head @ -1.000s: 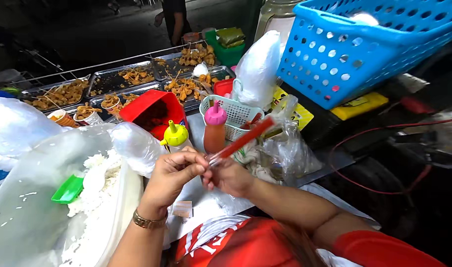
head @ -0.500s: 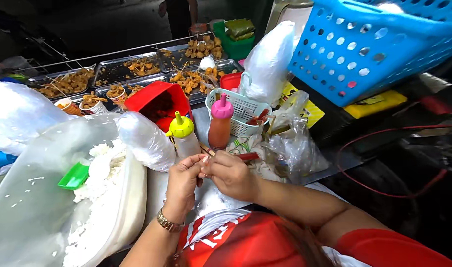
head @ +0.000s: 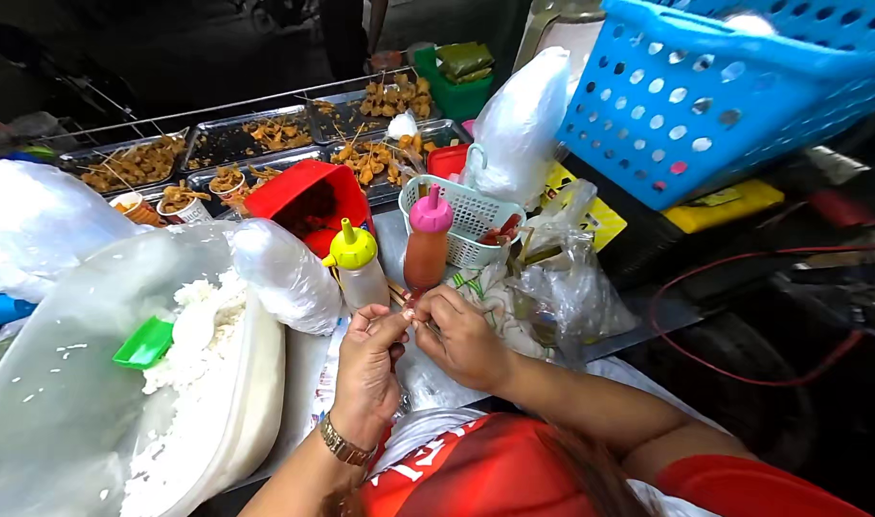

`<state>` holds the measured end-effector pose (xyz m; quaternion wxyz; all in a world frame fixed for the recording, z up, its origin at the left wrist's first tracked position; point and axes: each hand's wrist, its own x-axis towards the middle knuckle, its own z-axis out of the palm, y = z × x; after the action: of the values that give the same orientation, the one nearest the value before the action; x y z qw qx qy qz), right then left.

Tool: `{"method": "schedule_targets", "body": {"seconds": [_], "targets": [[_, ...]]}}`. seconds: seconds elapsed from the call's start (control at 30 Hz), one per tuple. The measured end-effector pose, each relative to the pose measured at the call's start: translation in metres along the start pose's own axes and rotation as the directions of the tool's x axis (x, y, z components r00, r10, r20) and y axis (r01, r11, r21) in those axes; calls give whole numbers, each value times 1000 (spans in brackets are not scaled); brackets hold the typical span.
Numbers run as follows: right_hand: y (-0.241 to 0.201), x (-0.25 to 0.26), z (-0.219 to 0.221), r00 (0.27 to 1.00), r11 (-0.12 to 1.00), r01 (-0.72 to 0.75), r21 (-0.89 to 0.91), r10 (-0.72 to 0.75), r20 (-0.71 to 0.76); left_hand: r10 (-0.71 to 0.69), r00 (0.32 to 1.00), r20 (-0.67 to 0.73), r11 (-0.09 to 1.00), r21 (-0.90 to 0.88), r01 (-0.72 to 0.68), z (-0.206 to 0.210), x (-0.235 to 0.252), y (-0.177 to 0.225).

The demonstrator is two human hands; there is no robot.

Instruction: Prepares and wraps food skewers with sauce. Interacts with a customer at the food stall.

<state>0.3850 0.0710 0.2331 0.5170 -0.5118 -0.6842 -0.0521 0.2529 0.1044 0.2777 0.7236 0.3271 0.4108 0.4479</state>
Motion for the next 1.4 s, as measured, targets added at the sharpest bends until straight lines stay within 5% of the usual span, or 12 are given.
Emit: {"method": "schedule_targets", "body": {"seconds": [0.17, 0.3, 0.47, 0.63, 0.77, 1.0, 1.27, 1.4], "targets": [[6, 7, -2, 979, 977, -202, 72, 202, 1, -73, 973, 219, 994, -65, 89, -11, -1, 3], [9, 11, -10, 983, 965, -182, 187, 184, 9, -98, 880, 465, 974, -136, 181, -19, -1, -1], [1, 17, -18, 977, 930, -143, 340, 77, 199, -38, 944, 328, 993, -94, 72, -11, -16, 8], [9, 20, -36, 885, 708, -333, 622, 8, 465, -68, 924, 376, 964, -215, 158, -20, -11, 15], [7, 10, -32, 939, 777, -202, 597, -18, 342, -79, 884, 461, 931, -283, 230, -22, -19, 24], [12, -18, -13, 937, 703, -271, 658, 37, 346, -50, 827, 560, 935, -266, 236, -21, -28, 33], [22, -2, -28, 967, 886, -53, 461, -70, 246, 48, 794, 606, 988, -145, 50, -6, -30, 35], [29, 30, -78, 992, 934, -121, 336, 100, 80, 254, 712, 654, 899, 111, -423, -20, -3, 27]]}}
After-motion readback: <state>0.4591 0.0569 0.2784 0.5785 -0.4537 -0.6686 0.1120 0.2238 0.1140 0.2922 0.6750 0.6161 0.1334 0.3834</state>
